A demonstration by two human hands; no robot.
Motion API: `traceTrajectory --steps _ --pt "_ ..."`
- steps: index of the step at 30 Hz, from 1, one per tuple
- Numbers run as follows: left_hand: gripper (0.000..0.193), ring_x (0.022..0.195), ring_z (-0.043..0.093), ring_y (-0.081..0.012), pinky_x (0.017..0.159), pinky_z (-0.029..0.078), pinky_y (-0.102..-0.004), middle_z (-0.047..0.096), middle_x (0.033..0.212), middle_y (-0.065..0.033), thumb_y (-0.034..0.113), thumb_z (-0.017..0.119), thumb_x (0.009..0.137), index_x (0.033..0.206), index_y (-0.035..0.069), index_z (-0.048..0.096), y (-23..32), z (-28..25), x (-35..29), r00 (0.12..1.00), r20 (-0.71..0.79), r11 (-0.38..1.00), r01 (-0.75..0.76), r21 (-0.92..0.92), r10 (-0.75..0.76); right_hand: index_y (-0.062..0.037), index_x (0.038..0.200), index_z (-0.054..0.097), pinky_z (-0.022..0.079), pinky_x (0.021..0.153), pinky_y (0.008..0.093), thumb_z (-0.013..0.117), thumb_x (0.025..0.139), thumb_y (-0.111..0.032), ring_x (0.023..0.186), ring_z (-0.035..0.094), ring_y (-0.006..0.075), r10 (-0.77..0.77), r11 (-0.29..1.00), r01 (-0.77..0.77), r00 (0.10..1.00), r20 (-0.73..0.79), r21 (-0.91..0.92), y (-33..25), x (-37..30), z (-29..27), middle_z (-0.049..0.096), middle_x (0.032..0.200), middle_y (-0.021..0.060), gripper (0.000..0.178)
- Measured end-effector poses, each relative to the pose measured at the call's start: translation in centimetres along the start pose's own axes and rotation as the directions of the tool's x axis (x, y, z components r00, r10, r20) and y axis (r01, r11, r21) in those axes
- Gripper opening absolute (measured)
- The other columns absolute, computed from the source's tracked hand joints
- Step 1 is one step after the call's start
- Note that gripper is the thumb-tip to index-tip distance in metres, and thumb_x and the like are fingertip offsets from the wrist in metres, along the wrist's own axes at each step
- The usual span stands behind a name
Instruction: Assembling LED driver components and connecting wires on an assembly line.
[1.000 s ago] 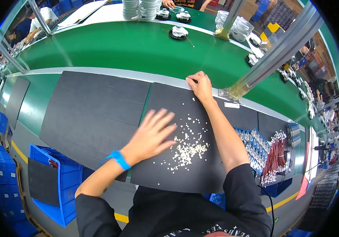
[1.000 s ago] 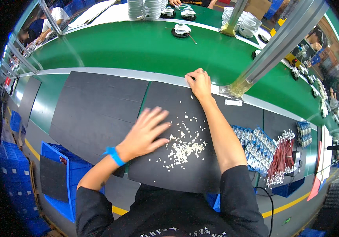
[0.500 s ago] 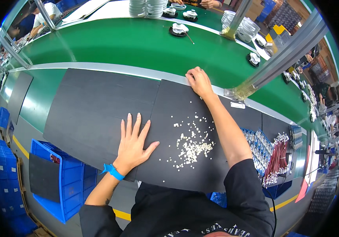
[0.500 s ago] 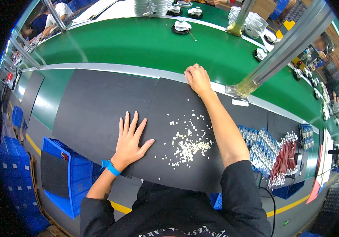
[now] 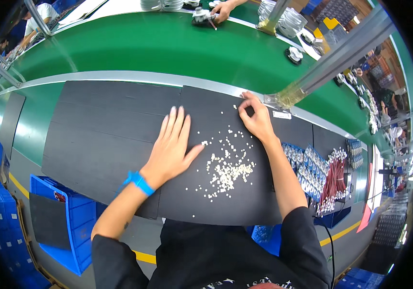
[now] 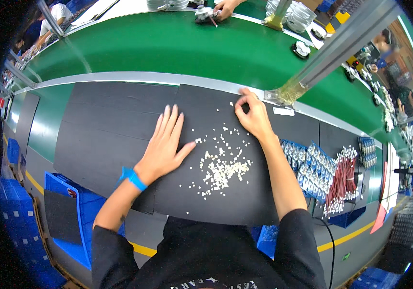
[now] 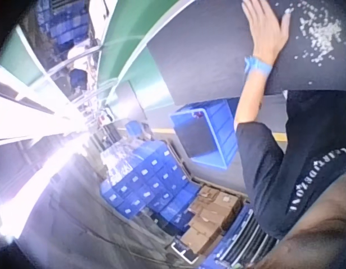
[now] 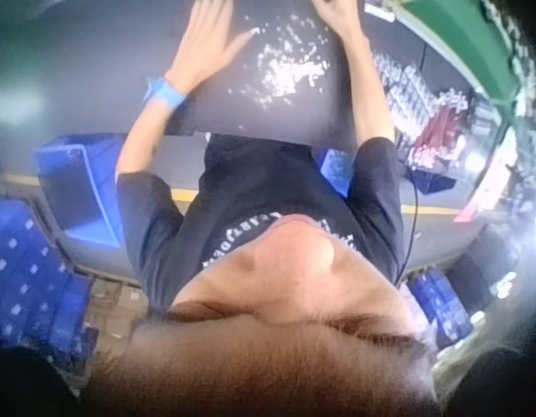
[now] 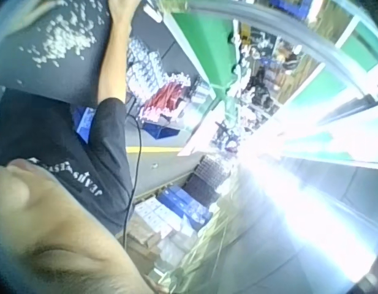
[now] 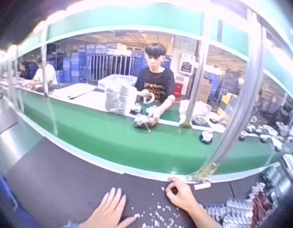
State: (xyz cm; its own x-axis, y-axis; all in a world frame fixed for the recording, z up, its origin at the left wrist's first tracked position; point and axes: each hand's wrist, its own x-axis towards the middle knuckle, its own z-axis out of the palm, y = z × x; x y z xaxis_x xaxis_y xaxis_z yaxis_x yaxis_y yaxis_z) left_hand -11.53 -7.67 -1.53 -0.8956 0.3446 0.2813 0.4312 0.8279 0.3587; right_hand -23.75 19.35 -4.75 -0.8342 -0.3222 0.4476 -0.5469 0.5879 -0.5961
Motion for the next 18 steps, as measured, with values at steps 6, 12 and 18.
traceTrajectory --steps 6,12,18 --pt "0.071 0.137 0.021 -0.0422 0.113 0.018 -0.0465 0.026 0.143 -0.0329 0.04 0.052 0.091 0.132 -0.015 0.034 1.3 3.7 2.9 0.992 0.064 0.993 -0.108 0.038 0.105 0.0063 0.114 0.057 0.027 0.111 0.0442 0.052 0.084 -0.009 0.129 0.04 0.0378 -0.048 0.997 0.056 0.989 0.142 -0.053 -2.2 -0.7 1.9 0.049 0.13 0.0256 0.034" --pt "0.057 0.137 0.025 -0.0394 0.114 0.02 -0.0442 0.032 0.143 -0.0275 0.029 0.056 0.091 0.132 -0.008 0.041 3.7 1.1 -0.3 0.955 0.199 0.893 -0.113 -0.436 0.218 0.002 0.095 0.065 0.048 0.089 0.0409 0.059 0.082 -0.005 0.101 0.061 0.036 -0.025 0.995 0.011 0.99 0.141 0.103 -4.9 -1.1 -0.5 0.064 0.107 0.02 0.016" --pt "0.076 0.138 0.02 -0.0433 0.111 0.018 -0.0524 0.025 0.147 -0.0261 0.042 0.065 0.082 0.135 -0.005 0.039 4.8 -1.4 -3.3 0.97 0.181 0.964 -0.113 -0.241 0.159 0.0012 0.093 0.065 0.044 0.087 0.0422 0.063 0.082 -0.012 0.097 0.057 0.0354 0.077 0.99 -0.076 0.997 0.002 -0.121 -1.3 2.9 0.4 0.063 0.096 0.0178 0.017"
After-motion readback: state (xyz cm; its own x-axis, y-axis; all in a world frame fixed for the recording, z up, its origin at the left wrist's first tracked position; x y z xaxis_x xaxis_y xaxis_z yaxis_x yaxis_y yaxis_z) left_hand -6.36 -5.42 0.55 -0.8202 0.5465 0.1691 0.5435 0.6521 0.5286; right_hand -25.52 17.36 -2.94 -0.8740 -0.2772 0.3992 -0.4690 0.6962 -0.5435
